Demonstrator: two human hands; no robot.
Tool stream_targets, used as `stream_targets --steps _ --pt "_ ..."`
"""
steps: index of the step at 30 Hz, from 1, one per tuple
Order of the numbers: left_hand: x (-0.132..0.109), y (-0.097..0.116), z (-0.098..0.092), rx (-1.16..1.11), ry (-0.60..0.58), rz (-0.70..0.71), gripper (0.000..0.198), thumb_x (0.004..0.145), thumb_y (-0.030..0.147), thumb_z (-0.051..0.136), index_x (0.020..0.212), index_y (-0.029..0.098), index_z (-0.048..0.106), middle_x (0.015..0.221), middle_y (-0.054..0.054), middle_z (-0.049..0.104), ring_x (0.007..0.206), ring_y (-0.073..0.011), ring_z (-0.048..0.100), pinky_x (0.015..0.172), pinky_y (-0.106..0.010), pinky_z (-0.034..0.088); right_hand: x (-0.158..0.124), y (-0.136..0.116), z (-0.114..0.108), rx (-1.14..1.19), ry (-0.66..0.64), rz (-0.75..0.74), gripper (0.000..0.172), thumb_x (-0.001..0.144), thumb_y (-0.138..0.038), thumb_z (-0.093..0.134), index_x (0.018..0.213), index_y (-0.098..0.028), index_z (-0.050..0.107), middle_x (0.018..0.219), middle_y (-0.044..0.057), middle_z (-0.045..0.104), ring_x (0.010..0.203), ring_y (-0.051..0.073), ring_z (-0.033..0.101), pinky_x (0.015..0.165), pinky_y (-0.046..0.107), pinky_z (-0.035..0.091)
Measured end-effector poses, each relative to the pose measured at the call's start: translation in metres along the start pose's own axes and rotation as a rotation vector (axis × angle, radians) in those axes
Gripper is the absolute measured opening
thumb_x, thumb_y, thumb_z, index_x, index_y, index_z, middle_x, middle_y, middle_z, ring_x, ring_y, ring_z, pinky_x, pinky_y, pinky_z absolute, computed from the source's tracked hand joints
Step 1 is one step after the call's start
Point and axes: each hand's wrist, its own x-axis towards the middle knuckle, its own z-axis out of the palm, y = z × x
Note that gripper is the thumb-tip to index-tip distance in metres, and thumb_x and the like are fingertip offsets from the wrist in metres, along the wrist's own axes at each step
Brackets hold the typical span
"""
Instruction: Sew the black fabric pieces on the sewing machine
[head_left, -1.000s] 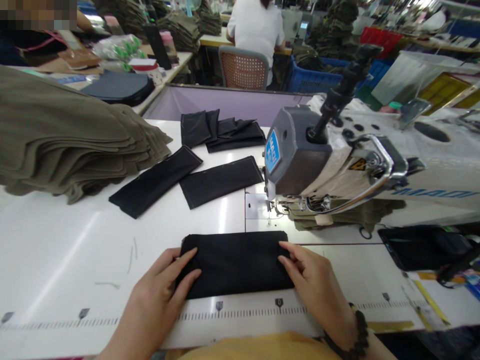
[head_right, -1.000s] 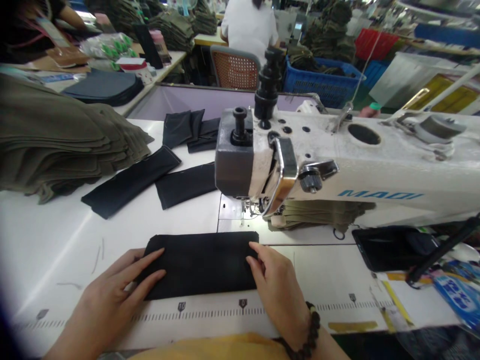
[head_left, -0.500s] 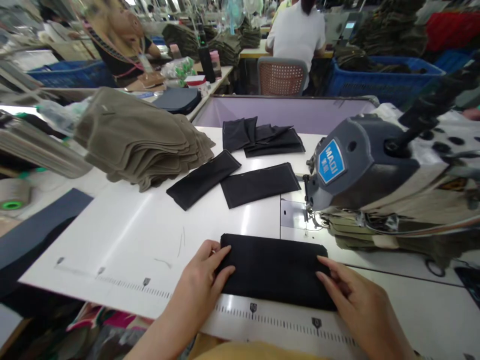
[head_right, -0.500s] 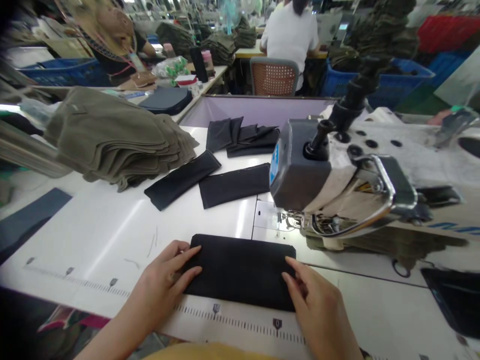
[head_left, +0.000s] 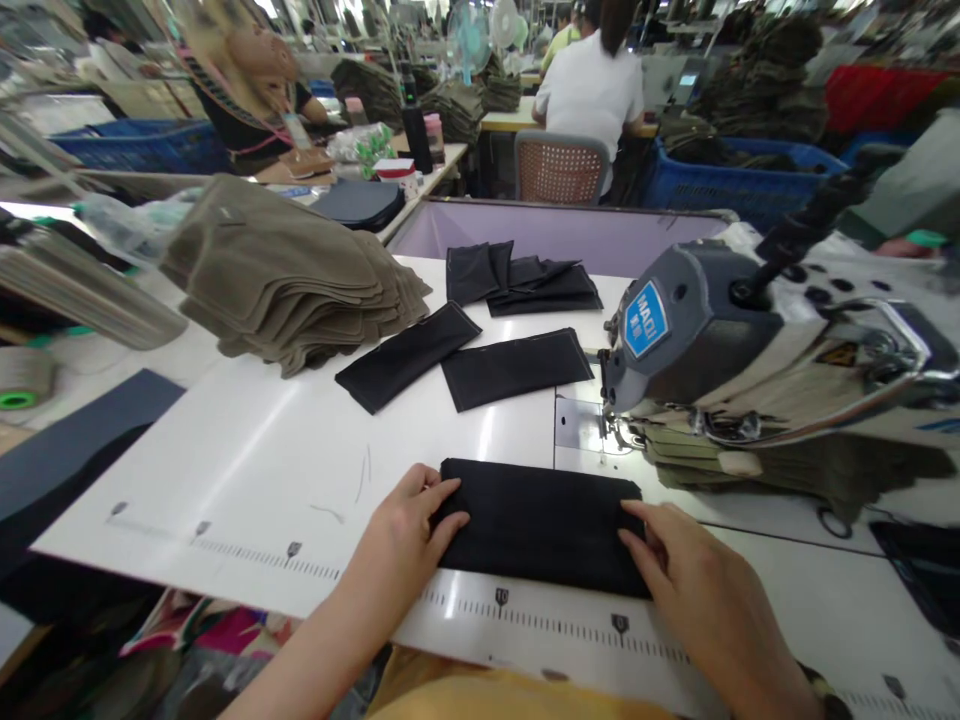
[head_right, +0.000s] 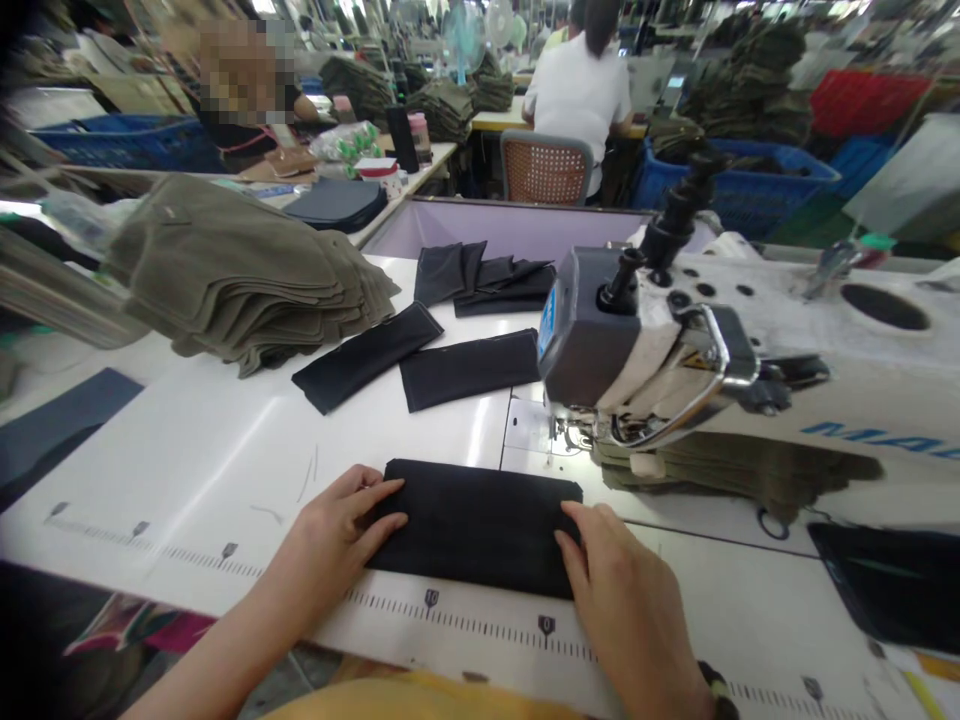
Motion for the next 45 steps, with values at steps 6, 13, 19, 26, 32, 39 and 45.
stream_targets --steps 6,13,19,26,32,39,45 --pt "0.003 0.0 -0.004 0.192 0.044 0.233 0.027 0.084 0.02 0.041 0.104 0.015 0.059 0.111 -0.012 0.05 0.089 -0.0205 0.057 0.075 -0.034 0.052 0.012 -0.012 -0.002 -0.079 0.009 -0.445 0.043 0.08 -0.002 0.032 0.111 -0.018 0.056 0.122 0.01 0.051 0.11 0.024 0.049 0.086 0.041 0.046" --pt "0.019 0.019 -0.013 0.384 -0.274 0.607 0.038 0.084 0.008 0.035 0.115 0.019 0.053 0.118 -0.007 0.056 0.105 -0.0208 0.052 0.09 -0.039 0.042 0.021 -0.031 -0.004 -0.08 -0.098 -0.46 0.029 0.08 -0.008 0.048 0.106 -0.014 0.06 0.113 0.01 0.059 0.105 0.024 0.052 0.092 0.041 0.041" --pt "0.022 0.048 0.008 0.476 -0.151 0.479 0.038 0.081 0.04 0.053 0.108 0.014 0.058 0.096 -0.012 0.061 0.09 -0.029 0.056 0.077 -0.045 0.046 0.016 -0.052 0.01 -0.1 -0.067 -0.328 0.046 0.081 -0.042 0.053 0.12 -0.019 0.05 0.112 0.015 0.056 0.109 0.031 0.046 0.095 0.052 0.033" --pt "0.012 0.029 0.038 0.381 0.026 0.654 0.056 0.09 0.045 0.024 0.122 0.003 0.043 0.129 -0.02 0.043 0.122 -0.0268 0.038 0.095 -0.043 0.039 0.017 -0.041 0.021 -0.017 -0.167 -0.433 0.052 0.088 -0.043 0.039 0.132 -0.015 0.033 0.141 0.011 0.029 0.129 0.025 0.022 0.102 0.05 0.024" --pt "0.014 0.01 0.035 0.468 -0.004 0.604 0.071 0.083 0.06 0.028 0.131 0.008 0.033 0.137 -0.018 0.033 0.125 -0.0285 0.032 0.097 -0.045 0.035 0.018 -0.04 0.017 0.03 -0.208 -0.397 0.052 0.086 -0.044 0.042 0.132 -0.019 0.033 0.141 0.01 0.028 0.13 0.026 0.021 0.101 0.06 0.017" --pt "-0.007 -0.017 0.012 0.544 0.179 0.393 0.065 0.088 0.05 0.023 0.128 0.0 0.034 0.132 -0.025 0.036 0.119 -0.0355 0.039 0.091 -0.05 0.038 0.017 -0.04 0.021 0.038 -0.15 -0.387 0.048 0.084 -0.04 0.048 0.127 -0.019 0.04 0.141 0.012 0.028 0.13 0.026 0.019 0.101 0.058 0.017" --pt "-0.004 0.02 0.015 0.447 0.024 0.495 0.044 0.088 0.045 0.035 0.113 0.014 0.055 0.108 -0.012 0.059 0.096 -0.0262 0.055 0.08 -0.041 0.048 0.014 -0.043 0.01 0.086 -0.094 -0.273 0.048 0.081 -0.048 0.05 0.121 -0.021 0.048 0.133 0.014 0.038 0.128 0.03 0.022 0.1 0.053 0.024"
